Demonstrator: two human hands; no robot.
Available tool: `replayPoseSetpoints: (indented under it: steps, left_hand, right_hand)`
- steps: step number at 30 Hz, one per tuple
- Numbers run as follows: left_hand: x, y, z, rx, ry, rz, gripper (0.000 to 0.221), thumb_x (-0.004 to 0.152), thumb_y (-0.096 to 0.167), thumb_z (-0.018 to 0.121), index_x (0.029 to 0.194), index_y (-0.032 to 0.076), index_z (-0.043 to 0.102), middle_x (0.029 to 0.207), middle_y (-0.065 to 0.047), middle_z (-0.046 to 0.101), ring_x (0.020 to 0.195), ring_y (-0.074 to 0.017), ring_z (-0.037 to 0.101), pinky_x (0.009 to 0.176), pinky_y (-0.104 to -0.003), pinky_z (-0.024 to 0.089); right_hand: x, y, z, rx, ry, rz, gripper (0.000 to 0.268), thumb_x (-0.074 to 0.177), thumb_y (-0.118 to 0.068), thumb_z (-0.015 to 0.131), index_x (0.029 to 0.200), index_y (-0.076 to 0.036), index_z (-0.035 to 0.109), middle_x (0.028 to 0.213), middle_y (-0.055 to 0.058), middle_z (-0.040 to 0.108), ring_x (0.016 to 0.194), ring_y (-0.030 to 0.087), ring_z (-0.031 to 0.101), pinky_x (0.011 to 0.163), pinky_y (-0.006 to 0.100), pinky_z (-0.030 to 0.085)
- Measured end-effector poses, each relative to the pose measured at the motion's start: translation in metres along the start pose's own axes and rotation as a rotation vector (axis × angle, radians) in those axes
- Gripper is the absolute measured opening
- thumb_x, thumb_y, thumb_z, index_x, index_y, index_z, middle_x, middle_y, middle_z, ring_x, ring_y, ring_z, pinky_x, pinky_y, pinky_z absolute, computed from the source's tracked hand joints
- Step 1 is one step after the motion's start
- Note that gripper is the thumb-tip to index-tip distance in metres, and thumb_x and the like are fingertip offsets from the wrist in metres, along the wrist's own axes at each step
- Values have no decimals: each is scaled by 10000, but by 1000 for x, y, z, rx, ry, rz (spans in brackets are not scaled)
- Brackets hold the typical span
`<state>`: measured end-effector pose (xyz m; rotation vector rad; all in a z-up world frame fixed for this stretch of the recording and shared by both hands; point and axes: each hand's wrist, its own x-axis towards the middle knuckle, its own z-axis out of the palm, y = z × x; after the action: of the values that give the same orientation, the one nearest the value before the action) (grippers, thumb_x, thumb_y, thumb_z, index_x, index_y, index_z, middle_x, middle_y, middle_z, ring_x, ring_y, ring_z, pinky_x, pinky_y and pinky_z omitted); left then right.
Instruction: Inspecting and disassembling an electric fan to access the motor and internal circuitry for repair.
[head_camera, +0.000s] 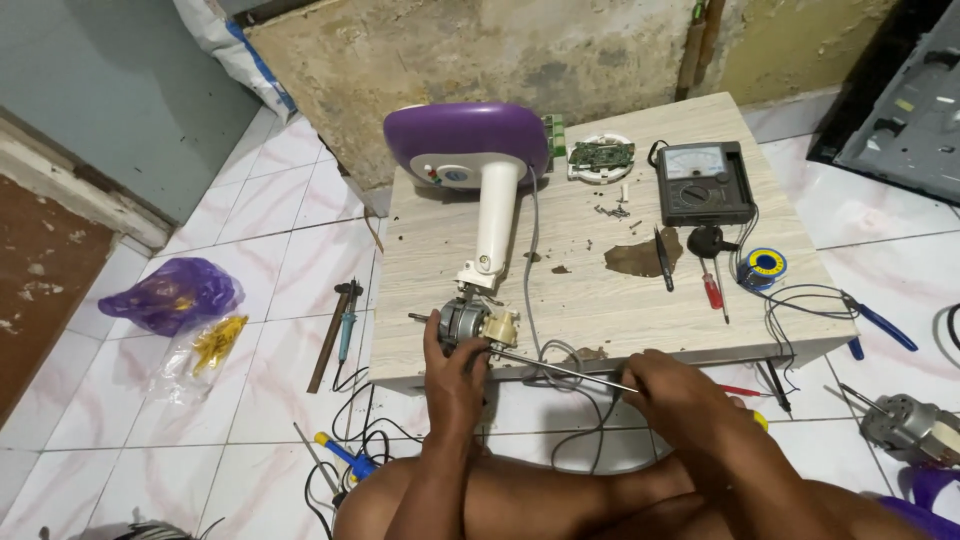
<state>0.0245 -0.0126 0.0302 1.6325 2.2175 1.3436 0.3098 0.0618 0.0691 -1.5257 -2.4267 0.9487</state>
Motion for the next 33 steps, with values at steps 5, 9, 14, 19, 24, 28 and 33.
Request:
replayPoseSetpoints:
  steps: [5, 9, 14, 19, 24, 28, 33]
  left_hand:
    - [-1, -2, 1, 14, 27, 63, 270, 765, -83, 764, 942, 113, 815, 1661, -171, 293, 1393, -319, 519, 1080, -320, 464]
    - [-1, -3, 1, 49, 23, 106, 290, 741, -107, 761, 935, 98, 826, 1645, -214, 308, 1458, -369, 441, 1127, -358, 432]
    - [0, 0, 1, 66, -13, 36, 317, 727, -59, 786, 975, 130, 841, 1665, -168, 294, 1477, -341, 415, 1146, -359, 404]
    - [-1, -1, 2, 65, 15, 92, 308, 727, -80, 771, 960, 113, 825, 1653, -196, 307, 1458, -357, 444, 1125, -358, 428]
    - [-1, -3, 3, 78, 38, 69, 236, 795, -10, 766, 999, 87, 697, 1636, -175, 325, 1236, -315, 625, 897, -364, 571]
    - [-1, -4, 2, 66, 47, 74, 302, 792, -42, 763, 1039, 93, 654, 1617, -166, 344, 1083, -255, 684, 865, -355, 583]
    - [-1, -3, 2, 27, 46, 44, 212, 789, -16, 765, 955, 93, 691, 1608, -156, 371, 1190, -296, 645, 911, -369, 561]
  right_hand:
    - [-1, -12, 3, -60, -49, 58, 245, 951, -358, 591, 1017, -212, 777, 1027, -31, 786, 965, 219, 719, 867, 375, 549]
    - [6, 7, 29, -87, 211, -224, 120, 820, -248, 742, 815, -167, 654, 833, -26, 720, 720, 224, 671, 685, 382, 520]
    - [10, -4, 28, 61, -14, -81, 269, 948, -353, 604, 979, -133, 756, 987, 47, 766, 873, 263, 723, 822, 389, 563]
    - [21, 10, 49, -91, 146, -209, 161, 903, -316, 659, 960, -169, 692, 905, 25, 720, 805, 268, 682, 751, 417, 531]
    - [20, 0, 49, 13, 206, -248, 218, 856, -221, 752, 970, -158, 577, 916, 38, 677, 776, 245, 681, 752, 416, 555]
    - [24, 0, 52, -39, 189, -225, 276, 961, -369, 586, 895, -129, 706, 886, 58, 739, 796, 302, 685, 761, 442, 535]
    - [25, -3, 60, -25, 373, -340, 225, 865, -276, 751, 914, -147, 573, 823, 49, 629, 614, 260, 627, 610, 432, 529]
